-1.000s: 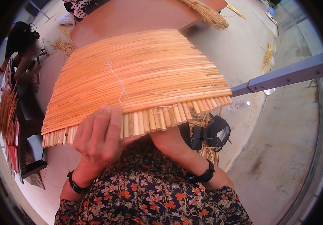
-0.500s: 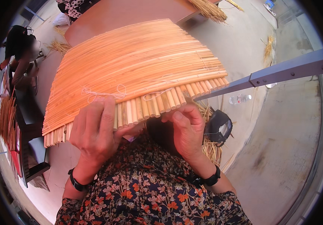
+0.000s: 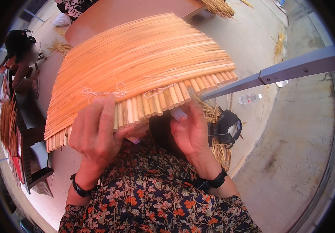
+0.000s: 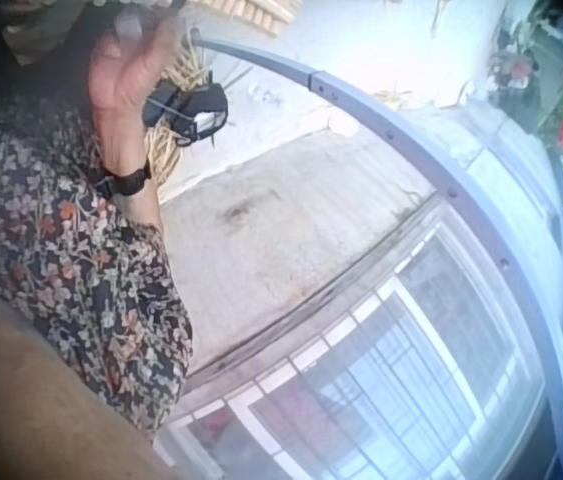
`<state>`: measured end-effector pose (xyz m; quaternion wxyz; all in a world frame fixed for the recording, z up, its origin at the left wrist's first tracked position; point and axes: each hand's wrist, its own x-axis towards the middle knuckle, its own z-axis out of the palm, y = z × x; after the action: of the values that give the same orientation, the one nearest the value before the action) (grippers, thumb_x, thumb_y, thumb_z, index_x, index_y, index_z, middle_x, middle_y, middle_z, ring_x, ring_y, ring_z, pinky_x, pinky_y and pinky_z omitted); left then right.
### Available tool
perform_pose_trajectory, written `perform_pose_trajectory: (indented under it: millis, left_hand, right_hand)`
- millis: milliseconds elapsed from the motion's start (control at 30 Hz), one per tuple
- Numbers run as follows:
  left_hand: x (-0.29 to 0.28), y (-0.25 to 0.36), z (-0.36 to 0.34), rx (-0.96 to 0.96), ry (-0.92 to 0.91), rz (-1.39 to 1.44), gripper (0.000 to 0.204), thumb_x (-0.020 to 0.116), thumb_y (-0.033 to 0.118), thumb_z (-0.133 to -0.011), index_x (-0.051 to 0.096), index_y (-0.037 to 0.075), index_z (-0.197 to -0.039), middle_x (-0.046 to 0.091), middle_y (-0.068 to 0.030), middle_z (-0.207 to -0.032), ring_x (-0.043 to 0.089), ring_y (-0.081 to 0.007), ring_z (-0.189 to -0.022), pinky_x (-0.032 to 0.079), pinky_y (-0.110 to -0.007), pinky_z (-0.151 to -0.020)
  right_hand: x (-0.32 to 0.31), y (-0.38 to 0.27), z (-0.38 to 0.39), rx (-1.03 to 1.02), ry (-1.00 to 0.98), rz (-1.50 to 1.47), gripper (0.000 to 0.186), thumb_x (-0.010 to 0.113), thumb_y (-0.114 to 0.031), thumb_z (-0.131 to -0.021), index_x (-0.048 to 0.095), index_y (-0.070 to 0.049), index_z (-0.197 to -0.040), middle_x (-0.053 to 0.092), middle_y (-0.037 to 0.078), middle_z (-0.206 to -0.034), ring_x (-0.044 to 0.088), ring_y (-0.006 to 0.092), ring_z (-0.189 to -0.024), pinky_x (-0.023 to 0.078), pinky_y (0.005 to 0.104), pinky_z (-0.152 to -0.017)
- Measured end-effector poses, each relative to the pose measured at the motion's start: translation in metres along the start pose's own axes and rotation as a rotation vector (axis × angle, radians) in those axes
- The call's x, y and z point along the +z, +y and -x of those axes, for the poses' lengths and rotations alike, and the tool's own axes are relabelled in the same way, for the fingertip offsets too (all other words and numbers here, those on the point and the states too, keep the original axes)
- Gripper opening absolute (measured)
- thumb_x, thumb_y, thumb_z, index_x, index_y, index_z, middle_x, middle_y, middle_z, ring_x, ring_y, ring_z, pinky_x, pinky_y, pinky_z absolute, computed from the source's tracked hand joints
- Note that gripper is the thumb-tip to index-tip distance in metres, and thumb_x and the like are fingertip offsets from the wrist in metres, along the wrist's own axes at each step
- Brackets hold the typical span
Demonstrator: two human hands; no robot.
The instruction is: The person weaves a large, semi-circular bamboo mat by hand, using a needle and white thread to stitch the bamboo strips together. They repeatedly pull the thread through the strips to secure them, working on the edge of the mat.
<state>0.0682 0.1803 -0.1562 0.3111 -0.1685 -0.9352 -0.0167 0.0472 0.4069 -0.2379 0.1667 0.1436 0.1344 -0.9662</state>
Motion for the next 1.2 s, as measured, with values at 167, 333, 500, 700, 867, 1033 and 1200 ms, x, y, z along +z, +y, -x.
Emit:
perform_pose_trajectory:
  millis: [167, 333, 500, 700, 867, 1033, 1200]
  left_hand:
    - [-0.002, -0.002, -0.006, 0.032, -0.002, -0.017, 0.054, 0.067, 0.049, -0.092, 0.070, -0.003, -0.106, 0.068, -0.0127, -0.094, 0.069, -0.0263, -0.082, 0.055, -0.034, -0.068]
    - [-0.007, -0.009, -0.001, 0.029, 0.000, -0.038, 0.054, 0.065, 0.051, -0.094, 0.070, -0.002, -0.105, 0.068, -0.0127, -0.093, 0.069, -0.0259, -0.082, 0.055, -0.034, -0.068]
    - [-0.004, -0.008, -0.005, 0.050, 0.015, -0.032, 0.055, 0.060, 0.051, -0.097, 0.071, -0.002, -0.102, 0.068, -0.0128, -0.091, 0.069, -0.0261, -0.083, 0.055, -0.034, -0.069]
    - [-0.003, -0.007, 0.006, 0.046, -0.026, -0.028, 0.055, 0.059, 0.052, -0.098, 0.073, -0.002, -0.102, 0.069, -0.0127, -0.090, 0.070, -0.0267, -0.085, 0.056, -0.035, -0.070]
    - [-0.005, -0.010, -0.001, 0.047, -0.033, -0.033, 0.056, 0.059, 0.051, -0.098, 0.073, -0.002, -0.106, 0.068, -0.0127, -0.090, 0.070, -0.0269, -0.085, 0.056, -0.035, -0.070]
    - [-0.007, -0.019, 0.004, 0.082, -0.025, -0.038, 0.057, 0.057, 0.052, -0.099, 0.074, -0.001, -0.108, 0.068, -0.0123, -0.089, 0.070, -0.0263, -0.083, 0.056, -0.033, -0.069]
    - [-0.011, -0.016, 0.003, 0.025, -0.016, -0.011, 0.062, 0.059, 0.057, -0.095, 0.073, -0.001, -0.111, 0.068, -0.0128, -0.094, 0.068, -0.0300, -0.080, 0.055, -0.038, -0.067]
  right_hand:
    - [0.014, 0.012, -0.002, 0.057, -0.153, -0.019, 0.026, 0.050, -0.033, -0.108, 0.059, -0.011, -0.118, 0.054, -0.003, -0.078, 0.049, 0.0092, -0.058, 0.039, 0.0208, -0.041]
    - [-0.068, -0.037, 0.013, 0.086, -0.073, 0.141, 0.022, 0.051, -0.032, -0.108, 0.055, -0.012, -0.100, 0.045, -0.005, -0.071, 0.048, 0.0078, -0.057, 0.044, 0.0219, -0.044]
    - [-0.277, -0.182, 0.073, -0.417, 0.605, -0.026, 0.018, 0.053, -0.020, -0.107, 0.053, -0.006, -0.095, 0.048, 0.000, -0.068, 0.048, 0.0097, -0.056, 0.055, 0.0251, -0.060]
    - [-0.255, -0.178, 0.088, -0.492, 0.871, 0.701, 0.017, 0.057, -0.020, -0.105, 0.054, -0.008, -0.093, 0.056, 0.001, -0.072, 0.051, 0.0086, -0.054, 0.052, 0.0274, -0.052]
    - [-0.043, -0.047, 0.020, -0.281, 0.028, 0.994, 0.015, 0.052, -0.017, -0.106, 0.057, -0.004, -0.109, 0.064, 0.009, -0.082, 0.053, 0.0104, -0.052, 0.049, 0.0288, -0.045]
    - [0.027, 0.044, -0.002, 0.107, -0.145, 0.641, 0.027, 0.054, -0.009, -0.103, 0.050, -0.001, -0.128, 0.064, 0.015, -0.101, 0.063, 0.0231, -0.065, 0.055, 0.0366, -0.055]
    - [0.009, 0.044, -0.017, 0.086, -0.183, 0.257, 0.034, 0.057, -0.014, -0.102, 0.049, -0.003, -0.133, 0.064, 0.016, -0.106, 0.066, 0.0267, -0.094, 0.055, 0.0478, -0.074]
